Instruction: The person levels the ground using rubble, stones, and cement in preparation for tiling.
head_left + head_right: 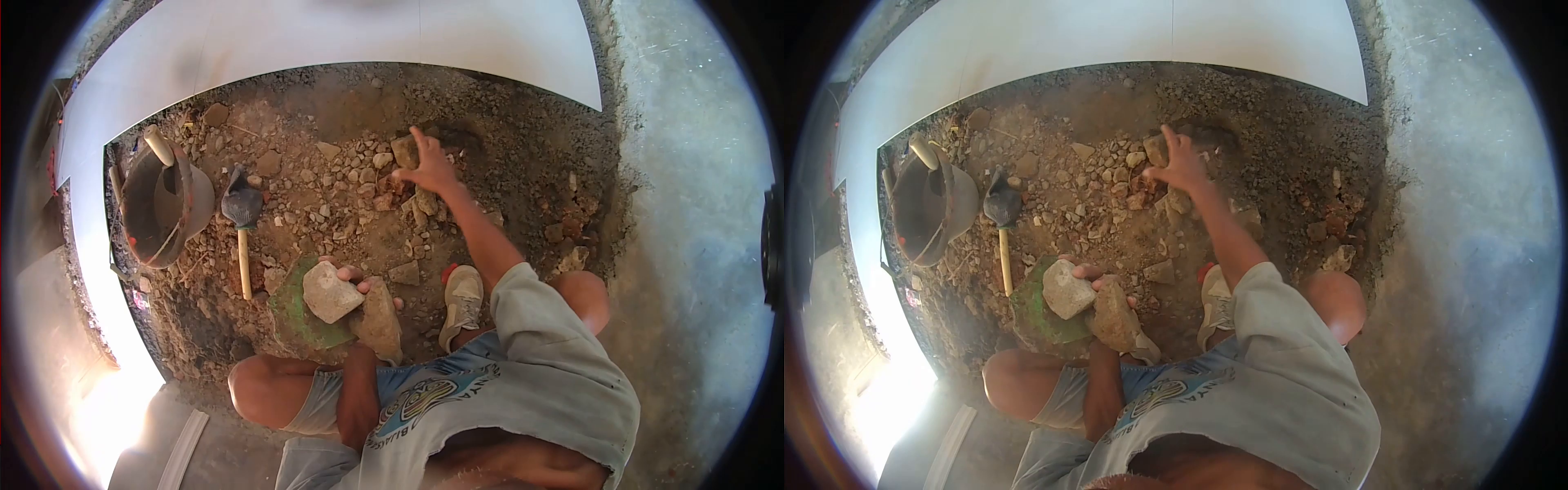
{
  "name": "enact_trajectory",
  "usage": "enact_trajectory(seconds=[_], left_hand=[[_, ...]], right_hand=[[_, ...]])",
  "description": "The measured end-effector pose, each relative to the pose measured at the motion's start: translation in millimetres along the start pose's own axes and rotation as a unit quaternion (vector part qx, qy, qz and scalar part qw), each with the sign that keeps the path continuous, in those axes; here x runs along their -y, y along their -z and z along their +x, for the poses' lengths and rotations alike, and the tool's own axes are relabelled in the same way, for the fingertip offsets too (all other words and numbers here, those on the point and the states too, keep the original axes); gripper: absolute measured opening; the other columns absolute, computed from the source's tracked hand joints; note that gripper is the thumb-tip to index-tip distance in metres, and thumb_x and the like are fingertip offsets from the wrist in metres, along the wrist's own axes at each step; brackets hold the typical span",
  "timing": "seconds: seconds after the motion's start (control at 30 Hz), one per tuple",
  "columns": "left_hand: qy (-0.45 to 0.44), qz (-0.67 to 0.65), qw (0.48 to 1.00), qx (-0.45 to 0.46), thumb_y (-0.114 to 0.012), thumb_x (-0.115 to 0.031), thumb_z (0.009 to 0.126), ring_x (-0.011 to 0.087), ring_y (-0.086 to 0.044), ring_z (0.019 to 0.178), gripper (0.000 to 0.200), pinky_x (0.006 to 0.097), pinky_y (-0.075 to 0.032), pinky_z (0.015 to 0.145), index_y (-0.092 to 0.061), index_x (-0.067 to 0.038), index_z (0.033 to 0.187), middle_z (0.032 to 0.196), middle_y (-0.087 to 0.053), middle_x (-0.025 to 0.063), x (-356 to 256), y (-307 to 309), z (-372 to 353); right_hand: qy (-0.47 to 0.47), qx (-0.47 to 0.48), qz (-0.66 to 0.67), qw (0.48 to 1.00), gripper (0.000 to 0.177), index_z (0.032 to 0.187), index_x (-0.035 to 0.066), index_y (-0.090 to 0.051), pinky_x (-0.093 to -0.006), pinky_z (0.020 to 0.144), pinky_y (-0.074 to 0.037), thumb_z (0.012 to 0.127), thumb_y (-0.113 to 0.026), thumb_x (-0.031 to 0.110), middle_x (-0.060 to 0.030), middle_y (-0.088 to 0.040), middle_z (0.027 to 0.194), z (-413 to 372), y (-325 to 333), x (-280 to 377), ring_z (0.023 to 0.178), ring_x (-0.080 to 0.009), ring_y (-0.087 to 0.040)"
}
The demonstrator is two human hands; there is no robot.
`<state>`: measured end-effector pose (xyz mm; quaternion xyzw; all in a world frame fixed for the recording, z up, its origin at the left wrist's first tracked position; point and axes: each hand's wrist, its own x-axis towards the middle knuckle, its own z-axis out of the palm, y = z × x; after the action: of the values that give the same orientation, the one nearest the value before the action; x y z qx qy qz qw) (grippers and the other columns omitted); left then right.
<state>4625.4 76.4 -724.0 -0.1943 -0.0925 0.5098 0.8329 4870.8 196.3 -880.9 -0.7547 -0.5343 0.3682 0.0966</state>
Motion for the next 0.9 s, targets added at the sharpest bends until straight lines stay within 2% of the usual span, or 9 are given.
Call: enact_trajectory(seconds=[0.13,0.23,0.27,0.37,0.4,0.5,0.7,0.8,0.9], left_hand=[[0.008,0.006,1.0,0.005,-0.053,-0.039,0.092,0.0292,-0.042,0.12,0.049,0.0732,-0.022,0.1,-0.038,-0.027,0.137,0.131,-0.046,0.0045,0.2,4.4,0.1],[0.019,0.034,0.999,0.017,-0.052,-0.039,0.093,0.0304,-0.042,0.122,0.049,0.0737,-0.022,0.1,-0.037,-0.027,0.138,0.133,-0.044,0.005,1.1,0.7,-6.8],[0.023,0.042,0.998,0.031,-0.051,-0.039,0.093,0.0308,-0.042,0.123,0.049,0.0738,-0.022,0.099,-0.037,-0.027,0.138,0.133,-0.044,0.0052,1.1,1.8,-5.8],[0.025,0.031,0.999,0.027,-0.052,-0.038,0.093,0.0308,-0.042,0.124,0.049,0.0736,-0.022,0.1,-0.037,-0.026,0.139,0.133,-0.044,0.005,-2.1,5.6,-10.8],[0.019,0.026,0.999,0.024,-0.053,-0.038,0.093,0.0311,-0.043,0.123,0.051,0.074,-0.023,0.099,-0.035,-0.027,0.139,0.132,-0.044,0.0058,-3.8,7.8,-11.6],[0.0,0.016,1.0,0.01,-0.054,-0.038,0.092,0.0316,-0.044,0.121,0.054,0.0747,-0.025,0.099,-0.032,-0.028,0.14,0.131,-0.045,0.0072,-3.1,13.7,-18.2],[-0.002,0.008,1.0,0.015,-0.054,-0.036,0.092,0.0311,-0.045,0.121,0.057,0.0731,-0.026,0.1,-0.028,-0.03,0.142,0.132,-0.044,0.0064,-2.8,17.4,-8.7],[0.001,0.014,1.0,0.026,-0.055,-0.035,0.092,0.0309,-0.044,0.122,0.057,0.0726,-0.027,0.1,-0.029,-0.031,0.142,0.132,-0.044,0.0061,-1.8,20.7,-3.0],[-0.005,0.02,0.999,0.024,-0.056,-0.036,0.091,0.0311,-0.044,0.122,0.057,0.0726,-0.028,0.1,-0.031,-0.03,0.142,0.132,-0.044,0.0067,-1.8,16.7,-4.5]], right_hand=[[-0.108,0.001,-0.048,0.993,0.092,0.144,0.026,-0.025,-0.0572,0.102,-0.04,0.072,-0.079,0.039,-0.0175,-0.009,0.148,10.5,-19.1,22.2,0.127,-0.0423,-0.035],[-0.08,0.06,0.034,0.994,0.085,0.138,0.023,-0.035,-0.054,0.1,-0.042,0.069,-0.082,0.035,-0.0173,-0.016,0.144,32.3,-4.5,-6.0,0.122,-0.0408,-0.041],[-0.082,0.048,0.043,0.995,0.076,0.132,0.019,-0.04,-0.052,0.097,-0.045,0.07,-0.081,0.031,-0.0171,-0.029,0.135,29.9,4.7,-2.6,0.116,-0.0388,-0.046],[-0.003,-0.015,0.122,0.992,0.075,0.132,0.022,-0.042,-0.0486,0.093,-0.047,0.068,-0.08,0.029,-0.0183,-0.036,0.131,32.4,-8.3,-44.5,0.119,-0.0367,-0.046],[-0.053,0.005,0.302,0.952,0.075,0.133,0.015,-0.042,-0.0454,0.088,-0.051,0.07,-0.08,0.03,-0.016,-0.043,0.128,10.7,11.7,-30.8,0.115,-0.0332,-0.051],[-0.091,-0.05,0.533,0.84,0.072,0.131,0.009,-0.045,-0.0416,0.084,-0.053,0.074,-0.077,0.039,-0.0127,-0.046,0.128,-47.0,34.2,-12.1,0.113,-0.0295,-0.054],[0.012,0.094,0.846,0.525,0.063,0.127,0.011,-0.049,-0.0436,0.089,-0.048,0.083,-0.062,0.054,-0.0098,-0.053,0.121,-98.5,52.1,-8.1,0.114,-0.0252,-0.053],[-0.175,0.084,0.625,0.756,0.057,0.124,0.012,-0.051,-0.0444,0.092,-0.043,0.085,-0.058,0.052,-0.0101,-0.056,0.119,-98.2,63.3,8.8,0.114,-0.0265,-0.052],[-0.207,0.08,0.342,0.913,0.058,0.125,0.012,-0.053,-0.0434,0.093,-0.04,0.085,-0.057,0.053,-0.0114,-0.056,0.122,-103.3,40.4,17.6,0.113,-0.0285,-0.052]])
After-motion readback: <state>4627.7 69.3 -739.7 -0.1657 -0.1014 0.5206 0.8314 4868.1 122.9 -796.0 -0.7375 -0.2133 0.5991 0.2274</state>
